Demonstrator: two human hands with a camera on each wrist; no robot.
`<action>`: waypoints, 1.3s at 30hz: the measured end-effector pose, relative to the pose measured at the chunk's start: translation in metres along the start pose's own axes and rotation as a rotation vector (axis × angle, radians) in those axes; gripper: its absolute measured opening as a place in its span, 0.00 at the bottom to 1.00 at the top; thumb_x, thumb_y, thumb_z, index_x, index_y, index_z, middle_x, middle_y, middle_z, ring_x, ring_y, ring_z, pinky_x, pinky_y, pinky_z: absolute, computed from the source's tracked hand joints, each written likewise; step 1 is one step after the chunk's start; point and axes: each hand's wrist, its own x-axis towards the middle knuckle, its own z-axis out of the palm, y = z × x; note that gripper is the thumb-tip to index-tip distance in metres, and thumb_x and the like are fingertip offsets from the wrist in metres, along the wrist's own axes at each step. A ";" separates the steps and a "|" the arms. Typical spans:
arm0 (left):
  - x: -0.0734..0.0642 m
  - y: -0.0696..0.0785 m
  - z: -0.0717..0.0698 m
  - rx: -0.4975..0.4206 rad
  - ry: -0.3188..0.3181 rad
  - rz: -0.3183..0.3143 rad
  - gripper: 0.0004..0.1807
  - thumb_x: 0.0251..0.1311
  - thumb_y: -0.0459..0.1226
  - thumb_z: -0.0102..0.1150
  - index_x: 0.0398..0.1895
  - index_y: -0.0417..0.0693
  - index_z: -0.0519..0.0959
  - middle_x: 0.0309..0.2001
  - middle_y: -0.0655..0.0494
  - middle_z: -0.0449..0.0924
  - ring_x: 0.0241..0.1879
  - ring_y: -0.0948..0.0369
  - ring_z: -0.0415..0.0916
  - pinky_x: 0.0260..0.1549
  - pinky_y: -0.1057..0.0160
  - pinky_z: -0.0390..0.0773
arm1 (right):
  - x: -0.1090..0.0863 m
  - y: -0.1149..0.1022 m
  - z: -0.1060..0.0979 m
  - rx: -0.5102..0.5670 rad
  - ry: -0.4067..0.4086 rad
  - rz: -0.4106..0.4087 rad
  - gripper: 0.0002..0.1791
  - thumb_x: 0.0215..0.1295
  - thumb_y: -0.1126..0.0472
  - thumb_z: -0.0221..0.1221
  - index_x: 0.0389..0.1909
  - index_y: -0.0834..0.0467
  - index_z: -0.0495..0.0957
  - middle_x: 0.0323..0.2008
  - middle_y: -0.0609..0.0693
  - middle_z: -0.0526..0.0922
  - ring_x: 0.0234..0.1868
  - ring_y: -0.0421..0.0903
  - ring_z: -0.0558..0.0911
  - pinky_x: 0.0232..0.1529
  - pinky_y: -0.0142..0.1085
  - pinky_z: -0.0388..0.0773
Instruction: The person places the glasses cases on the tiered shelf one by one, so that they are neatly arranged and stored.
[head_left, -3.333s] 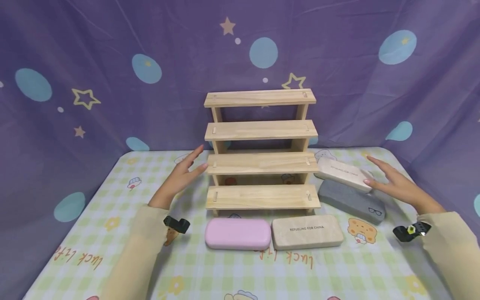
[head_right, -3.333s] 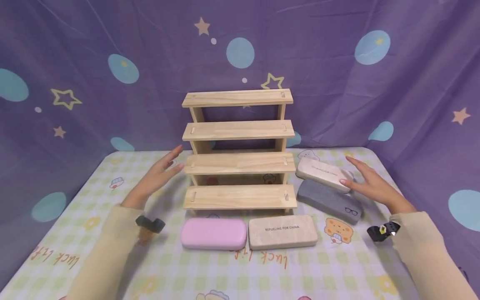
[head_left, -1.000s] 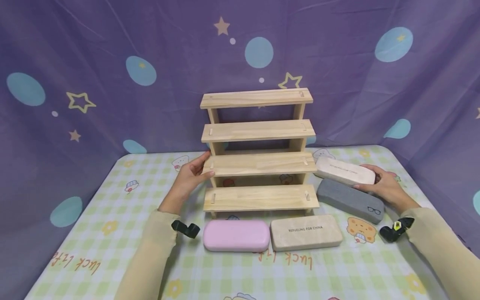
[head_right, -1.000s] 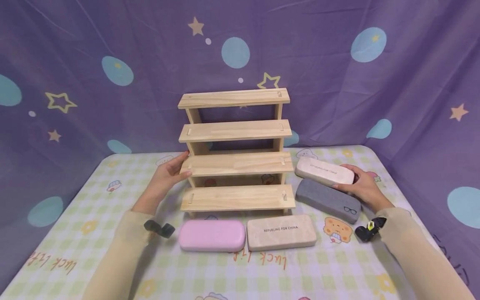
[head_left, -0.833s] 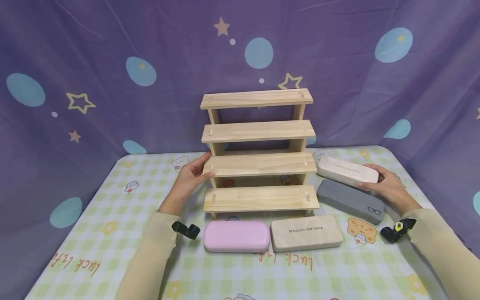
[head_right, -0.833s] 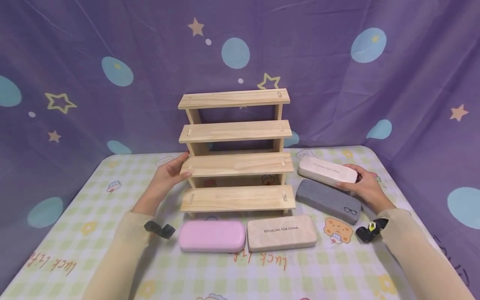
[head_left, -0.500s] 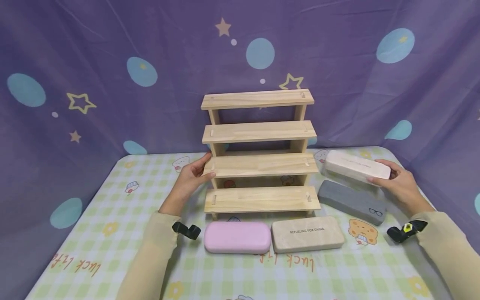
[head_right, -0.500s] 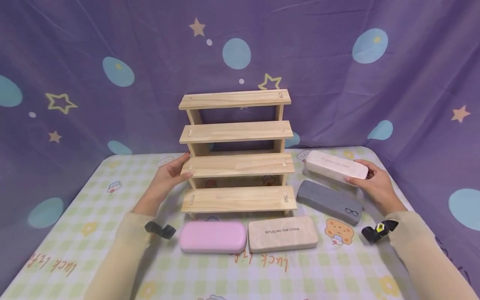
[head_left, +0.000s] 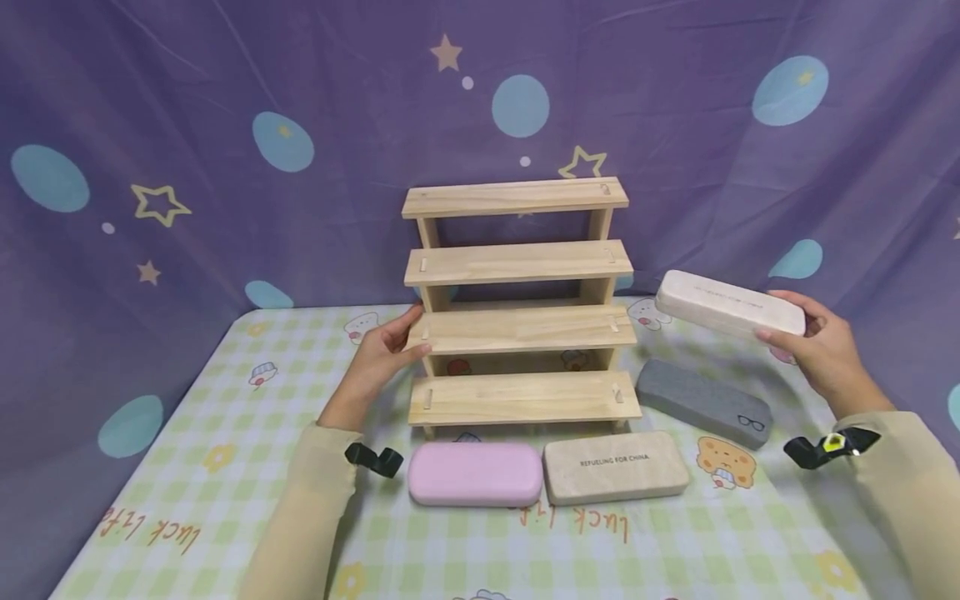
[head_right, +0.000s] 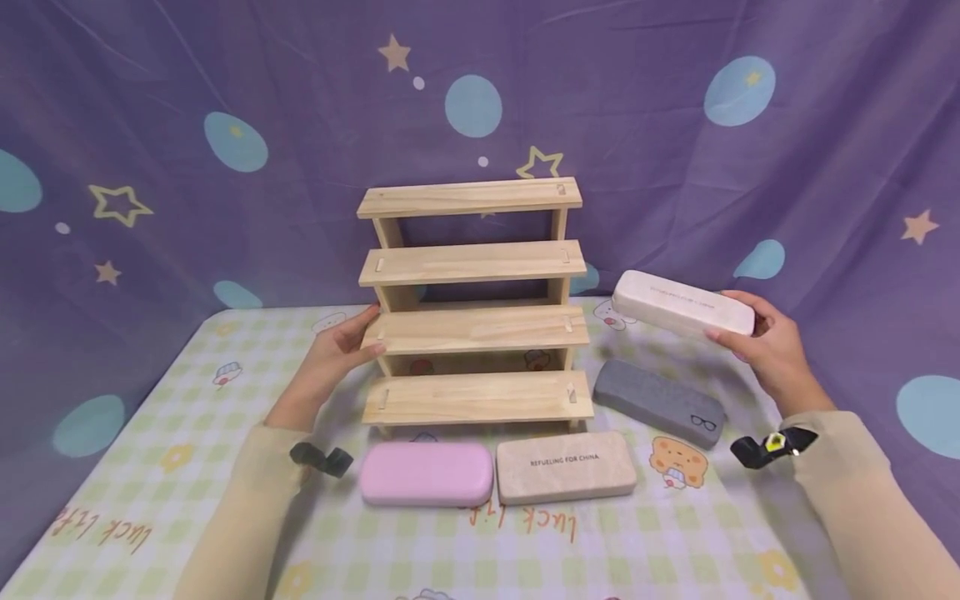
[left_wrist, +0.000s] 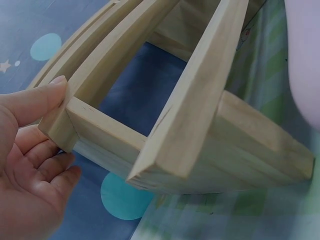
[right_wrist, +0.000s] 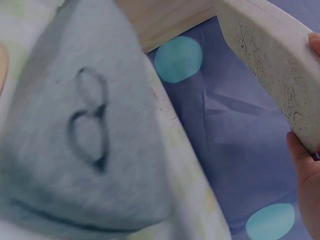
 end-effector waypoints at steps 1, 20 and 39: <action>0.000 0.000 0.000 0.001 -0.002 0.000 0.36 0.58 0.28 0.61 0.69 0.35 0.58 0.70 0.46 0.56 0.69 0.56 0.55 0.66 0.61 0.56 | 0.001 -0.002 0.001 0.002 -0.004 -0.016 0.29 0.49 0.85 0.58 0.51 0.58 0.79 0.38 0.43 0.82 0.34 0.34 0.78 0.23 0.23 0.76; 0.003 0.001 0.005 0.007 -0.014 0.005 0.35 0.58 0.27 0.60 0.69 0.34 0.58 0.70 0.45 0.55 0.69 0.55 0.54 0.67 0.58 0.55 | 0.034 -0.040 0.027 0.157 -0.077 -0.184 0.29 0.48 0.89 0.52 0.54 0.70 0.74 0.44 0.53 0.79 0.42 0.42 0.78 0.38 0.24 0.79; -0.001 0.001 0.001 0.041 -0.002 0.008 0.35 0.59 0.27 0.59 0.69 0.35 0.58 0.71 0.46 0.54 0.70 0.54 0.52 0.67 0.59 0.54 | 0.092 -0.072 0.082 0.041 -0.148 -0.154 0.27 0.48 0.83 0.60 0.52 0.65 0.77 0.45 0.51 0.79 0.43 0.43 0.76 0.38 0.24 0.78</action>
